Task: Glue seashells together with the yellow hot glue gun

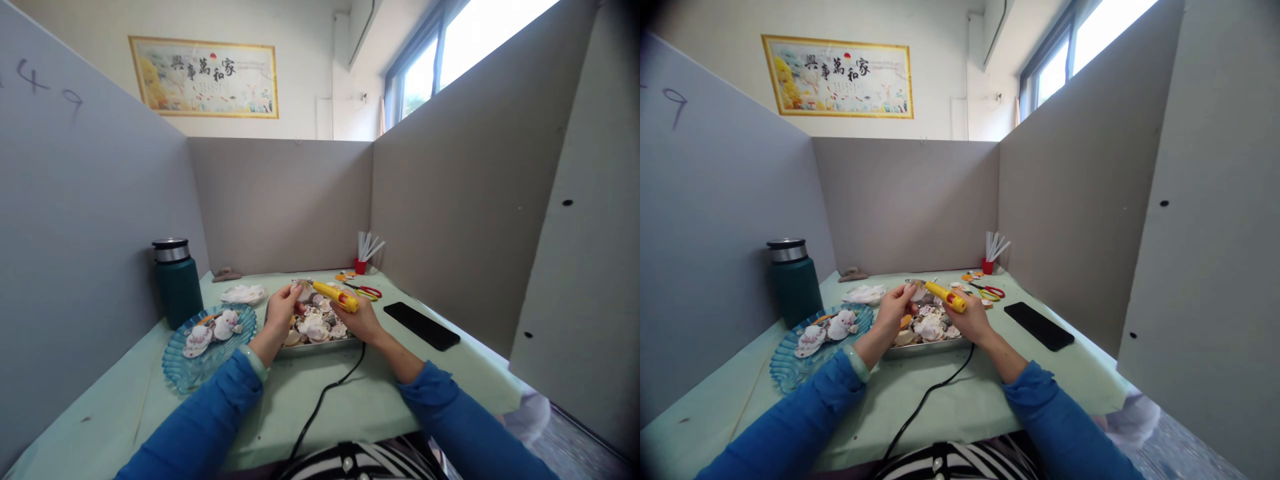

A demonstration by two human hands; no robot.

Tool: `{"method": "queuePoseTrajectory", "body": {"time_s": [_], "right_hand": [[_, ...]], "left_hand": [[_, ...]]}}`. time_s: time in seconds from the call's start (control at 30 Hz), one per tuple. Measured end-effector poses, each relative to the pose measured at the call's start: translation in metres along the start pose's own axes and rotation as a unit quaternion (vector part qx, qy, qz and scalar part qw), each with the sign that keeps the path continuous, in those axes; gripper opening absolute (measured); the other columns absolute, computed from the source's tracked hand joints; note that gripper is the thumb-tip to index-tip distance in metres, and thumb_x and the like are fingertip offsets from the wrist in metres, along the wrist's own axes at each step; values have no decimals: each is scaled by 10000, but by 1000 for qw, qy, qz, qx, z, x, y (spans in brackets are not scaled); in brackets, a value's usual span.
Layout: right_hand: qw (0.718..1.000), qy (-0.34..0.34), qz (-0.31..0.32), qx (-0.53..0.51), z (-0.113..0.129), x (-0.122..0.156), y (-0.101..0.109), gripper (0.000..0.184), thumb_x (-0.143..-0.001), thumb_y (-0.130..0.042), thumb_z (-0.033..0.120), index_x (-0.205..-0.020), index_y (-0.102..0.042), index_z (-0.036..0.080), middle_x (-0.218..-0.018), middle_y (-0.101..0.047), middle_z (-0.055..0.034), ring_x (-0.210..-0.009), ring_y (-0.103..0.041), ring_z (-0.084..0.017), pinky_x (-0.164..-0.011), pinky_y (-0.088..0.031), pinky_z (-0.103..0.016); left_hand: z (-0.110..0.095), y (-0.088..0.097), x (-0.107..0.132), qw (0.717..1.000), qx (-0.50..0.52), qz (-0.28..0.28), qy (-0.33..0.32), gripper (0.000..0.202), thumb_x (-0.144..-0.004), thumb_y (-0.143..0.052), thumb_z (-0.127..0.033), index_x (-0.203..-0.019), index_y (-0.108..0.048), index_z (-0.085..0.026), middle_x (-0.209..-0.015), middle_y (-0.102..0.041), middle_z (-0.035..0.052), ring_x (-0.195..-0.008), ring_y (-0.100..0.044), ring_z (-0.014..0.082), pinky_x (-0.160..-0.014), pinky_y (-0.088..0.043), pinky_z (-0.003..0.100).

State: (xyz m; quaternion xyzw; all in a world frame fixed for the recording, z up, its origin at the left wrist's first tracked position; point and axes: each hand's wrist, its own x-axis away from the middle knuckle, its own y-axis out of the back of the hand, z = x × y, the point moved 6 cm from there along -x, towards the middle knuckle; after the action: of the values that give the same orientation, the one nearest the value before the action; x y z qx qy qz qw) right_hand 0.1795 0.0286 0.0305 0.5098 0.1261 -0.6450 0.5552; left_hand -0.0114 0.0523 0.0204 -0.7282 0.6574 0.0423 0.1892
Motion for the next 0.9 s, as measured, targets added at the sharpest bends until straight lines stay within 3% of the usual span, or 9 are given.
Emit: {"method": "queuePoseTrajectory", "body": {"time_s": [0.9], "right_hand": [[1000,2,-2,5,1,1,0,176,-827,-553,360,-740,-523,210,-640,-541,6,-549,-500,-142,-549,-397,-241]], "left_hand": [[3,0,-1,1000,-5,12,2,416,-603,-756,-528,-739,-616,-160,-446,-504,-54,-382,-486,90,-409,-376,191]]}}
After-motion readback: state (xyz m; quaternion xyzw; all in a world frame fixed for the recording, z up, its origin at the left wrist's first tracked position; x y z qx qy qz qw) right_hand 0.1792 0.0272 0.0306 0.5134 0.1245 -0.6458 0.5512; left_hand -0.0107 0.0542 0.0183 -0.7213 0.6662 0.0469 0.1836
